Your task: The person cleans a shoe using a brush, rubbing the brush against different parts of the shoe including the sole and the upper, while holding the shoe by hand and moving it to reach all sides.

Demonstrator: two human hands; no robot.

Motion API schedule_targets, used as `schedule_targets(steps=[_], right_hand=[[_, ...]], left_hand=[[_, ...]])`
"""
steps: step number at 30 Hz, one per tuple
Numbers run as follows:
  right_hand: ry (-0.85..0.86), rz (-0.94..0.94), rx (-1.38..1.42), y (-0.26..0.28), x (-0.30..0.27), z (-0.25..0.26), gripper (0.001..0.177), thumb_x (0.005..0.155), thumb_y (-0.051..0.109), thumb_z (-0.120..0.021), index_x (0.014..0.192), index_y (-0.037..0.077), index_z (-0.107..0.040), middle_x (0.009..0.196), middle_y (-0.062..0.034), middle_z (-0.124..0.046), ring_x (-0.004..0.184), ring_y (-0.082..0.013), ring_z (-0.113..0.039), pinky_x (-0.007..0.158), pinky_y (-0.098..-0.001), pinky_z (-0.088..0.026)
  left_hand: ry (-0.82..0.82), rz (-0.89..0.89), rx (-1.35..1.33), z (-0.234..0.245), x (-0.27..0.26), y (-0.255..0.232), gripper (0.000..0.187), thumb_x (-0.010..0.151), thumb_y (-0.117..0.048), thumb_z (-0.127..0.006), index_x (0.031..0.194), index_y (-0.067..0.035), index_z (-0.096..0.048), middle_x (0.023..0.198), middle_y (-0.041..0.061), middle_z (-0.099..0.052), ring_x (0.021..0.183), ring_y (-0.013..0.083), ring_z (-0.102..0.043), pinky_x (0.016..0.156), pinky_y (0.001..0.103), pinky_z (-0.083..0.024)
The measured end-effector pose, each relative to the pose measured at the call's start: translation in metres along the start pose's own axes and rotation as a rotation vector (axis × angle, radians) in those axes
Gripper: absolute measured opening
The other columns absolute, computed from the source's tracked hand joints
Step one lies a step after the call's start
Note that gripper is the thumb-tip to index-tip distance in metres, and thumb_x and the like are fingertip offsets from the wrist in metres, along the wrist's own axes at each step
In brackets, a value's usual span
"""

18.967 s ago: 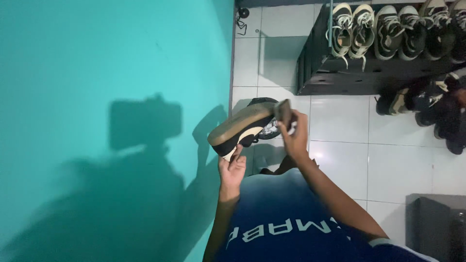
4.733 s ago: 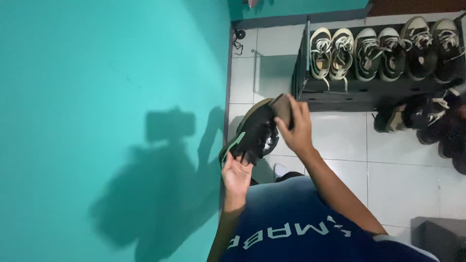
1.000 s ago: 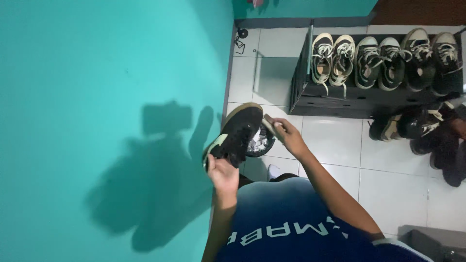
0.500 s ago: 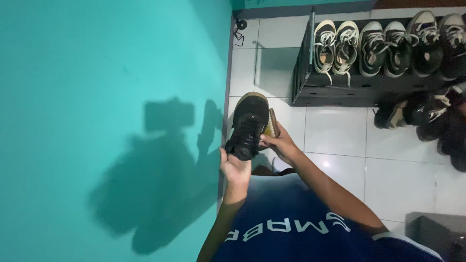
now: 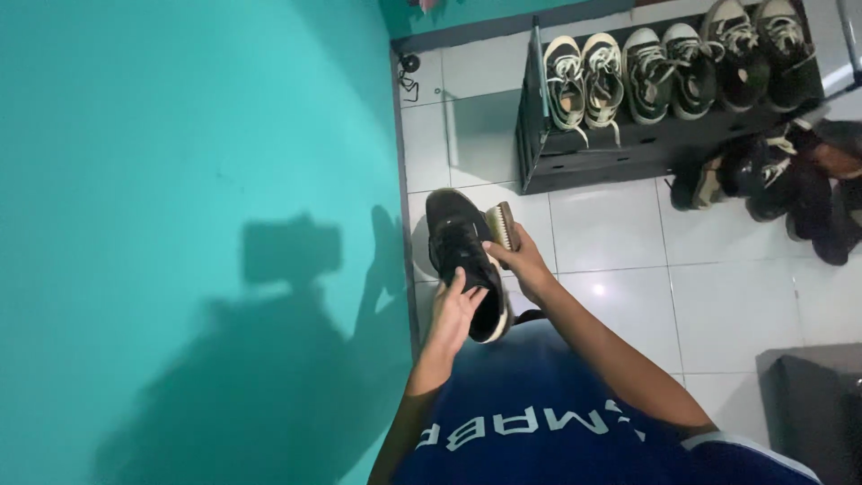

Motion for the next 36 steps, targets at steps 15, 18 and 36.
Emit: schedule_targets(steps=[15,18,36], right_hand=[[-0.295,-0.049,-0.263,-0.059,-0.072,0.056,0.048,0.084,0.026,-0.082,0.117,-0.001,-0.061,0.091,-0.0082,-0.065,0.079,-0.0180,-0.062,0.069,-0.0349,-0.054],[-0.391,-0.044,-0.658,-0.057,-0.085,0.060,0.060,0.073,0.032,-0.093,0.115,0.000,-0.064,0.088,-0.0174,-0.069,0.079,-0.0230,-0.065,0.074,-0.0372,-0.052],[-0.808,0.080,-0.473,-0.006,-0.120,0.237,0.064,0.073,0.033,-0.087,0.117,-0.003,-0.056,0.092,-0.0207,-0.073,0.082,-0.0314,-0.073,0.073,-0.0409,-0.056]], left_hand=[[0.055,0.088,-0.140,0.017,0.059,0.047,0.060,0.103,-0.033,-0.057,0.143,0.008,-0.038,0.147,0.023,-0.047,0.140,0.0392,-0.045,0.121,0.051,-0.037],[0.008,0.147,-0.160,0.003,0.059,0.068,0.060,0.102,-0.038,-0.052,0.146,0.000,-0.041,0.148,0.016,-0.049,0.138,0.0337,-0.046,0.120,0.050,-0.036],[0.182,0.305,-0.347,-0.172,0.078,0.191,0.050,0.108,-0.026,-0.045,0.146,0.006,-0.042,0.149,0.021,-0.050,0.142,0.0341,-0.045,0.121,0.051,-0.037]])
Point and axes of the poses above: each hand's wrist, its own x-axis towards the middle knuckle, its own z-axis out of the back of the hand, y = z × x, the point moved 5 cm from there along x, towards the middle knuckle
